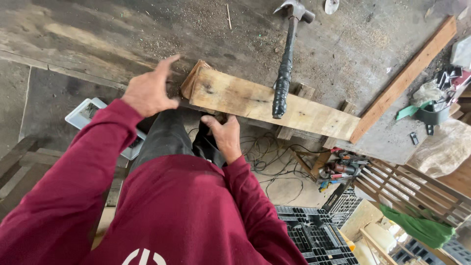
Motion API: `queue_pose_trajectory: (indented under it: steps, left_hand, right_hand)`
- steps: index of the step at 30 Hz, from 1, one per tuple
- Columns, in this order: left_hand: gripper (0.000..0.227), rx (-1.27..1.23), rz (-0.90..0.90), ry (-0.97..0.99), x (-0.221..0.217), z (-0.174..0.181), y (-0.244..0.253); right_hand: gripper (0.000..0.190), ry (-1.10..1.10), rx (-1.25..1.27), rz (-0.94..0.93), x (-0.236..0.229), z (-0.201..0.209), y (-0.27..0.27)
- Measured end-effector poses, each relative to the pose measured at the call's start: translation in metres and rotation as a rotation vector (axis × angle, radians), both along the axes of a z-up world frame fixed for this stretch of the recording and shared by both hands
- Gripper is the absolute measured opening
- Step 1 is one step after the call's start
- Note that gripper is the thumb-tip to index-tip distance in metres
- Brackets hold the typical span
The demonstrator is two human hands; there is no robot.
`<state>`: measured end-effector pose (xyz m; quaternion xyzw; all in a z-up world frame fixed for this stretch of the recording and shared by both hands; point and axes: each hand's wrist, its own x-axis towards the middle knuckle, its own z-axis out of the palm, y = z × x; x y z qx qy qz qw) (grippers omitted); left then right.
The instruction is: The person hammers nails into wooden boards and blocks on a workbench. They pick up nails from a tray, position them on the wood, and drive them in using a hammer while assembling pieces of lumber.
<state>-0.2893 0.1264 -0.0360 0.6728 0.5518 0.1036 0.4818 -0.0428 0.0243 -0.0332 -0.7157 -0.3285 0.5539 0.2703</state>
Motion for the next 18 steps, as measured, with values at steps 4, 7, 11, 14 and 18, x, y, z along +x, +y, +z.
queue_pose_trajectory:
  steps: [4, 7, 11, 14, 18]
  left_hand:
    - [0.04, -0.07, 0.214, 0.007, 0.002, 0.029, -0.028]
    - [0.031, 0.19, 0.378, -0.068, 0.03, 0.034, -0.05]
    - [0.027, 0.049, 0.563, -0.226, 0.049, 0.024, -0.063]
    - [0.025, 0.047, 0.595, -0.318, 0.054, 0.019, -0.067]
    - [0.029, -0.049, 0.608, -0.503, 0.057, 0.019, -0.077]
  right_hand:
    - [0.062, -0.668, 0.462, 0.514, 0.012, -0.008, 0.007]
    - [0.048, -0.665, 0.514, 0.682, 0.025, -0.048, 0.016]
    - [0.055, -1.085, 0.917, 1.021, 0.062, -0.122, 0.007]
    - [0.064, -1.021, 1.002, 1.068, 0.093, -0.171, -0.003]
    - [0.068, -1.402, 1.096, 1.195, 0.112, -0.202, -0.018]
